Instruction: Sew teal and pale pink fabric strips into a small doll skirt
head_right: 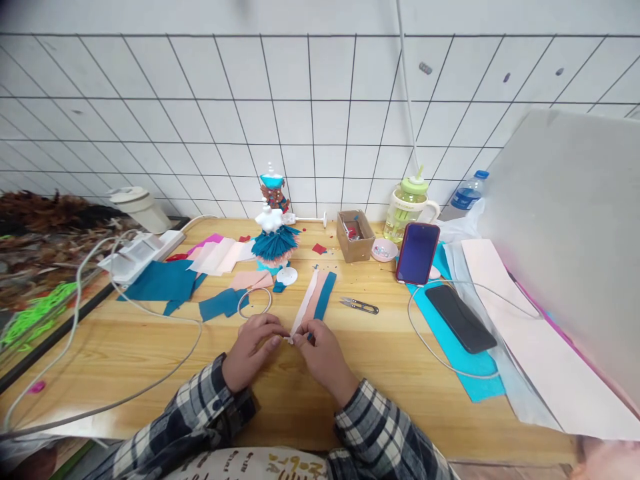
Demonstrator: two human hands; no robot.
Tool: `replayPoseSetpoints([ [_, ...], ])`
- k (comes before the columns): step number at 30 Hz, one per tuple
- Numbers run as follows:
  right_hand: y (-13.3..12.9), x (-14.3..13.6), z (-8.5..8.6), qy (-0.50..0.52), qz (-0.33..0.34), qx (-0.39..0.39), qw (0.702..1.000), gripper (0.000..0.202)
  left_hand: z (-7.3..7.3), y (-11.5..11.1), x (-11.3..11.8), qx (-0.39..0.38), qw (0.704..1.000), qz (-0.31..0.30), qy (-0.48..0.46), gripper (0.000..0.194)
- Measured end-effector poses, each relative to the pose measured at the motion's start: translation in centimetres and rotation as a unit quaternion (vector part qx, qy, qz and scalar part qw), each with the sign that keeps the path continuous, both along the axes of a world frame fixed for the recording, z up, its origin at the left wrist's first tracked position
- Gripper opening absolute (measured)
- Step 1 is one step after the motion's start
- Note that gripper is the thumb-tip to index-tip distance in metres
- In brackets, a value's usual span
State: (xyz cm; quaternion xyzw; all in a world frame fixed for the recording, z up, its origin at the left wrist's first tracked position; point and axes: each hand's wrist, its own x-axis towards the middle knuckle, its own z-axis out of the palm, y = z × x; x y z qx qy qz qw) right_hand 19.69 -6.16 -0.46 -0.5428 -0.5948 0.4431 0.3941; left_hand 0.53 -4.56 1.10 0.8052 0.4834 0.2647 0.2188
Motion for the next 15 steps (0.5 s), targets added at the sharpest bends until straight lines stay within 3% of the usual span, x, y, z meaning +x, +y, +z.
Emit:
replayPoseSetpoints([
  [3, -0.2, -0.1, 0.0, -0.011, -0.013, -0.001, 1.000, 0.014, 0.3, -0.4, 1.2, -0.008, 1.000, -0.018, -0.016, 0.029],
  [8, 0.0, -0.2, -0.6, 0.023, -0.014, -0.036, 0.999, 0.015, 0.2, -0.6, 1.2, 0.006, 0.995, -0.051, -0.082, 0.029],
  [11, 0.4, 0.4, -0.6, 0.071, -0.058, -0.046, 0.995, 0.025, 0.0, -0.8, 1.0, -0.003, 0.992, -0.028, -0.127, 0.034],
  [13, 0.6, 1.1, -0.3, 0.041, -0.123, 0.012, 0.991, 0.040, -0.1, -0.6, 1.0, -0.018, 0.988, 0.010, -0.152, 0.036],
  [15, 0.6, 1.8, 0.3, -0.053, -0.141, 0.120, 0.981, 0.035, -0.2, -0.3, 1.2, -0.047, 0.983, 0.031, -0.174, 0.037],
])
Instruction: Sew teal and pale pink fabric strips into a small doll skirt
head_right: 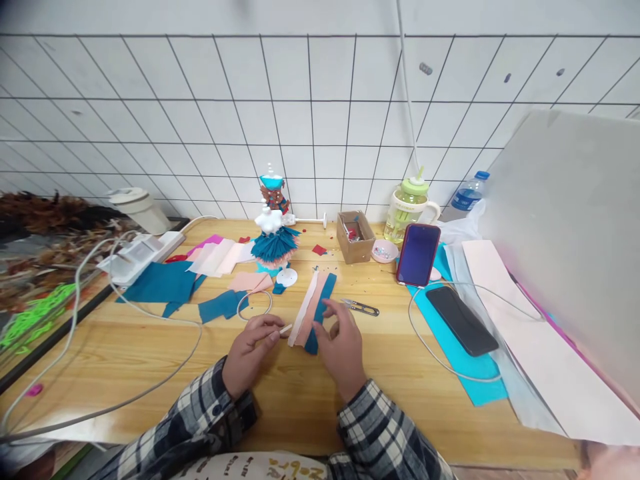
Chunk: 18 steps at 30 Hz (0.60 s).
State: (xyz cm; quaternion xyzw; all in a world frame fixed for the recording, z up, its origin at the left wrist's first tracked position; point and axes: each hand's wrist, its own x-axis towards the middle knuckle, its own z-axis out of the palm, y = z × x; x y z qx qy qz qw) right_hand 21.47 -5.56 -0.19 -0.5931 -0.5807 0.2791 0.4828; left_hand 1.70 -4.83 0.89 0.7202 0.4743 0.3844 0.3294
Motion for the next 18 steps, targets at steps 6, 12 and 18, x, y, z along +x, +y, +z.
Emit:
replayPoseSetpoints([
  [6, 0.2, 0.2, 0.3, -0.273, 0.071, 0.184, 0.942, 0.020, 0.4, 1.1, 1.6, -0.037, 0.998, -0.047, -0.017, 0.056],
  [12, 0.3, -0.1, -0.7, -0.301, 0.060, 0.165, 0.937, 0.020, 0.2, 0.6, 2.0, 0.014, 0.995, -0.065, 0.080, 0.052],
  [18, 0.2, -0.3, -0.8, -0.245, 0.056, 0.122, 0.960, 0.013, 1.0, -0.1, 2.0, 0.058, 0.978, -0.092, 0.179, 0.041],
])
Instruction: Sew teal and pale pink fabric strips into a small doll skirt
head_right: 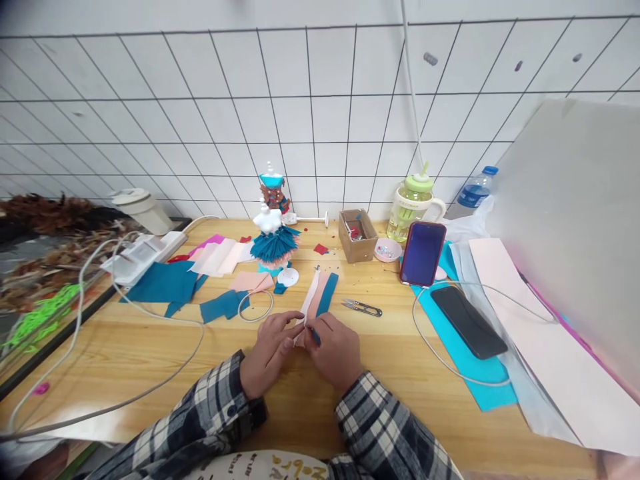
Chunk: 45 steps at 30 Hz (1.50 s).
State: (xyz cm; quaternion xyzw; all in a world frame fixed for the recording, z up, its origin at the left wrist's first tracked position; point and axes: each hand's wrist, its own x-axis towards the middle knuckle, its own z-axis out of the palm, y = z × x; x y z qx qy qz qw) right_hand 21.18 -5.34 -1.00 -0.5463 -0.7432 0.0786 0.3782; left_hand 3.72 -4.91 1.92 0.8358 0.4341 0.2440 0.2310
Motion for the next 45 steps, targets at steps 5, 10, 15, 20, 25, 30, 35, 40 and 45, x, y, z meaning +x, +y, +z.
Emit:
replayPoseSetpoints([
  [5, 0.3, -0.2, -0.1, 0.124, -0.002, -0.076, 0.989, 0.009, 0.0, 0.2, 0.1, 0.019, 0.999, 0.006, 0.026, 0.033],
  [10, 0.5, -0.1, -0.2, 0.206, 0.023, -0.135, 0.969, 0.012, -0.4, 0.3, 0.2, 0.038, 0.999, 0.019, 0.027, 0.027],
  [15, 0.3, 0.1, -0.4, 0.194, 0.064, -0.144, 0.968, 0.014, -0.2, 0.6, 0.2, 0.068, 0.994, 0.050, 0.069, 0.021],
  [20, -0.1, 0.2, -0.5, 0.170, 0.079, -0.116, 0.975, 0.015, -0.6, 1.0, 0.5, 0.089, 0.992, 0.068, 0.055, 0.013],
  [25, -0.4, 0.3, -0.5, 0.158, 0.089, -0.077, 0.980, 0.016, -0.9, 1.4, 1.0, 0.065, 0.994, 0.087, -0.012, 0.009],
  [30, -0.3, 0.6, -0.6, 0.125, 0.076, -0.075, 0.986, 0.016, -1.0, 1.8, 1.2, 0.058, 0.997, 0.055, 0.006, 0.013],
  [35, -0.2, 0.8, -0.6, 0.102, 0.076, -0.071, 0.989, 0.018, -1.4, 1.7, 1.2, 0.056, 0.997, 0.045, 0.010, 0.015],
  [40, -0.4, 0.9, -0.8, 0.064, 0.071, -0.056, 0.994, 0.018, -1.3, 1.6, 1.1, 0.036, 0.998, 0.049, -0.025, 0.020],
  [45, -0.8, 0.7, -0.6, 0.073, 0.054, -0.044, 0.995, 0.018, -0.8, 1.5, 1.5, 0.045, 0.998, 0.043, -0.025, 0.024],
])
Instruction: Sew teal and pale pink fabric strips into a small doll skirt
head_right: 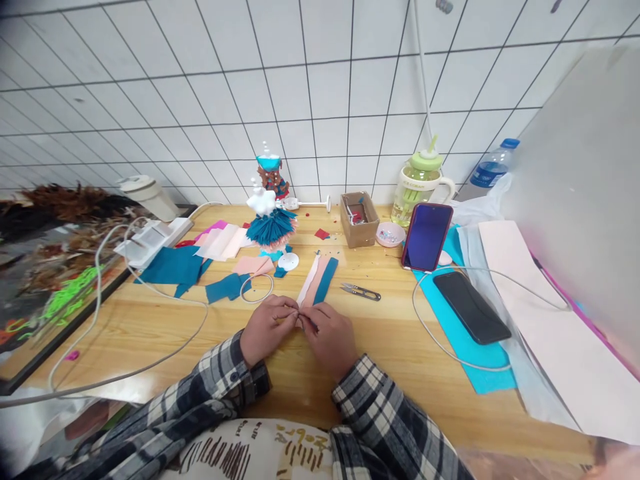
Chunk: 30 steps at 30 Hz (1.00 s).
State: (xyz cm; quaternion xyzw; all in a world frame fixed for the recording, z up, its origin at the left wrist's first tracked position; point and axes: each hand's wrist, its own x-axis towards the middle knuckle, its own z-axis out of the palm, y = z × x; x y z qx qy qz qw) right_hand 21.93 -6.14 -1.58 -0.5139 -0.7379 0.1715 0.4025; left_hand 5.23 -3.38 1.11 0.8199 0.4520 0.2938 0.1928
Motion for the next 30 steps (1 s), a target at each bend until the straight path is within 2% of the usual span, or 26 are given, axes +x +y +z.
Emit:
replayPoseSetpoints([
  [4, -0.1, -0.4, 0.5, 0.050, -0.024, -0.028, 0.998, 0.013, 0.1, -0.2, 0.4, 0.010, 1.000, 0.014, 0.011, 0.019],
  [8, 0.3, -0.5, 0.6, 0.181, -0.043, -0.131, 0.974, 0.007, -0.2, -0.4, 0.6, -0.001, 0.999, 0.026, -0.036, 0.015],
  [11, 0.6, -0.2, 0.2, 0.328, -0.030, -0.238, 0.914, 0.014, -0.3, -0.5, 0.4, -0.030, 0.995, 0.005, -0.099, 0.017],
  [14, 0.9, 0.2, 0.1, 0.449, -0.013, -0.300, 0.842, 0.020, -0.5, -0.7, 0.1, -0.046, 0.985, -0.041, -0.159, 0.020],
  [16, 1.1, 0.6, 0.5, 0.488, -0.014, -0.318, 0.813, 0.024, -0.7, -0.8, -0.2, -0.031, 0.978, -0.070, -0.196, 0.021],
  [18, 1.6, 1.2, 1.4, 0.504, -0.034, -0.318, 0.802, 0.029, -1.0, -0.7, -0.5, -0.003, 0.971, -0.094, -0.220, 0.022],
  [20, 2.8, 2.1, 2.6, 0.507, -0.064, -0.289, 0.809, 0.032, -1.4, -0.6, -0.7, 0.023, 0.967, -0.108, -0.229, 0.022],
  [22, 5.0, 3.4, 4.1, 0.495, -0.079, -0.239, 0.832, 0.032, -1.7, -0.3, -0.9, 0.037, 0.968, -0.112, -0.223, 0.021],
  [25, 9.9, 5.7, 6.5, 0.433, -0.089, -0.145, 0.885, 0.033, -1.9, -0.1, -0.8, 0.054, 0.971, -0.125, -0.195, 0.021],
  [28, 15.5, 7.7, 8.1, 0.288, -0.155, -0.085, 0.941, 0.022, -2.1, -0.1, -0.6, 0.067, 0.971, -0.152, -0.173, 0.021],
  [30, 18.6, 8.3, 8.4, 0.246, -0.176, -0.083, 0.950, 0.020, -2.2, -0.2, -0.5, 0.067, 0.971, -0.154, -0.171, 0.021],
])
